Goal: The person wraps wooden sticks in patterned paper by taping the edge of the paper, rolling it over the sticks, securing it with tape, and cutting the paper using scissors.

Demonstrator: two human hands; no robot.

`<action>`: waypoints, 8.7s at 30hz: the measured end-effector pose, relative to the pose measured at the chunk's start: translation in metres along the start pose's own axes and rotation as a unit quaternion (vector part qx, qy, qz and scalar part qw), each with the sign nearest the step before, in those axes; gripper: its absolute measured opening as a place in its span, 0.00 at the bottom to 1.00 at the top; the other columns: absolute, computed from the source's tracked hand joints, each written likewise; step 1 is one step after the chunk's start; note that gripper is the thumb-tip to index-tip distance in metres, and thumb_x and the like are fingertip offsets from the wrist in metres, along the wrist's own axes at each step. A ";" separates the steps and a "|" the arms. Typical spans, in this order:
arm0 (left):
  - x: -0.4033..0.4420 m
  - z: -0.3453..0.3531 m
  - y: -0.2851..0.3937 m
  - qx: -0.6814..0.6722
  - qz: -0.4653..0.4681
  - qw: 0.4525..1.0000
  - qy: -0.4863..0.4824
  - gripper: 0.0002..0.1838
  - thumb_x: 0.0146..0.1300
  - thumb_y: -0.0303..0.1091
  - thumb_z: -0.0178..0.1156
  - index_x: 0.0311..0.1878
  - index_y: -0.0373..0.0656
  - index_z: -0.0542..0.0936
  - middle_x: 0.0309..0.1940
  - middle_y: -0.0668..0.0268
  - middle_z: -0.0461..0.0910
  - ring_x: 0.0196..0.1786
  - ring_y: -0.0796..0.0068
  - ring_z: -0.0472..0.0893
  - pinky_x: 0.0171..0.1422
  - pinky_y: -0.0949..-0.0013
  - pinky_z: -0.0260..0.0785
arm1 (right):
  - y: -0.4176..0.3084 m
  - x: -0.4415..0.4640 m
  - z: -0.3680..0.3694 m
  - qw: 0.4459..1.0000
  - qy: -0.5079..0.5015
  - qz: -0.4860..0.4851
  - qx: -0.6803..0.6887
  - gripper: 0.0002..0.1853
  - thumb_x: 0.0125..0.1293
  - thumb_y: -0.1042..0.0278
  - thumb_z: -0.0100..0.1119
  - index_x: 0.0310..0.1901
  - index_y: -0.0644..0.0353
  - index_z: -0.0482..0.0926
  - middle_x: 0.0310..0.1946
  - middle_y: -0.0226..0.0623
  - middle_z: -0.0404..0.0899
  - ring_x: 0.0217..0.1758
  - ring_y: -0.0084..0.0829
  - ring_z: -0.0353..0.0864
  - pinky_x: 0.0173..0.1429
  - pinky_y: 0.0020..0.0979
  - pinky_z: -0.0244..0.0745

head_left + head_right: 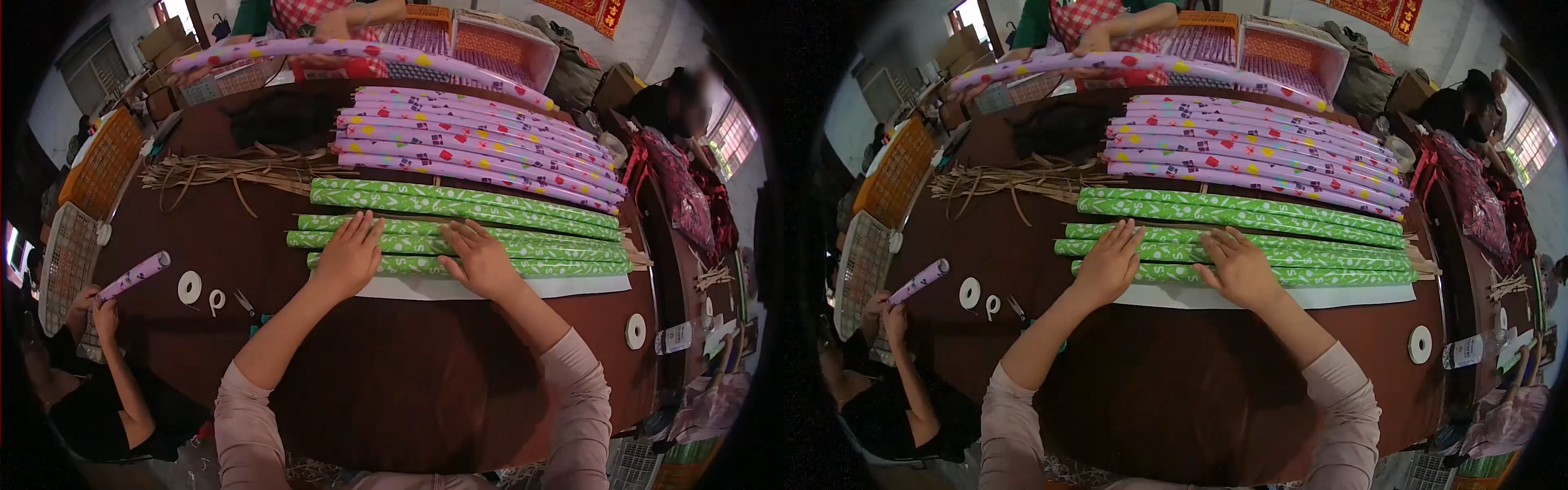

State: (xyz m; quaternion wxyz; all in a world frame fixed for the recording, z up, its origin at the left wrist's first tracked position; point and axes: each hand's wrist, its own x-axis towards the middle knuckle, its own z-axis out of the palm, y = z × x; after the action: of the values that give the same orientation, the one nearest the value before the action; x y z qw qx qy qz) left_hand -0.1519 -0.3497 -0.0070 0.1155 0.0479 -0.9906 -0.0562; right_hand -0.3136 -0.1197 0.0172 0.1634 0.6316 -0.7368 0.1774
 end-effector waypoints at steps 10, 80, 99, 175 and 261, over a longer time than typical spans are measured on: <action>0.000 0.001 0.000 0.003 -0.004 1.000 -0.025 0.26 0.78 0.40 0.41 0.76 0.48 0.61 0.76 0.49 0.56 0.79 0.49 0.54 0.81 0.51 0.48 | 0.036 -0.054 -0.028 0.994 0.039 0.097 -0.043 0.24 0.68 0.55 0.61 0.55 0.68 0.77 0.49 0.49 0.83 0.56 0.45 0.82 0.68 0.43 0.71; 0.022 -0.020 -0.031 0.020 -0.185 0.978 -0.095 0.30 0.77 0.47 0.40 0.73 0.36 0.63 0.68 0.44 0.66 0.75 0.50 0.61 0.81 0.46 0.38 | 0.030 -0.005 0.013 0.991 -0.076 0.101 -0.047 0.46 0.71 0.27 0.34 0.76 0.60 0.54 0.78 0.41 0.51 0.82 0.38 0.47 0.82 0.46 0.38; 0.019 -0.033 -0.020 0.087 -0.172 0.977 -0.091 0.29 0.79 0.49 0.37 0.79 0.51 0.55 0.77 0.58 0.53 0.79 0.59 0.53 0.82 0.44 0.33 | 0.167 -0.173 -0.100 0.936 -0.102 0.328 -0.072 0.34 0.74 0.43 0.46 0.75 0.50 0.59 0.71 0.43 0.66 0.76 0.44 0.60 0.78 0.48 0.49; 0.104 -0.055 -0.113 -0.283 -0.177 0.938 -0.089 0.16 0.66 0.45 0.65 0.47 0.43 0.87 0.41 0.66 0.84 0.43 0.75 0.79 0.52 0.65 0.71 | 0.263 -0.083 -0.082 0.911 0.051 0.395 -0.106 0.33 0.74 0.38 0.44 0.29 0.61 0.84 0.24 0.54 0.81 0.33 0.58 0.82 0.41 0.54 0.75; -0.003 -0.035 -0.075 -0.176 -0.327 0.925 0.085 0.24 0.71 0.41 0.57 0.66 0.38 0.74 0.53 0.49 0.81 0.50 0.58 0.82 0.54 0.61 0.73 | 0.302 -0.253 -0.114 0.832 -0.006 0.510 -0.218 0.26 0.67 0.44 0.58 0.43 0.65 0.79 0.38 0.51 0.83 0.44 0.52 0.83 0.47 0.49 0.74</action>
State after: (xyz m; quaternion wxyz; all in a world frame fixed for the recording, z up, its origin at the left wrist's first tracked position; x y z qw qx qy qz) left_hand -0.1349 -0.4270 0.0171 0.1810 0.3525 -0.8806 -0.2599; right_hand -0.5722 0.1969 -0.0162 0.1787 0.1151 -0.9749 0.0670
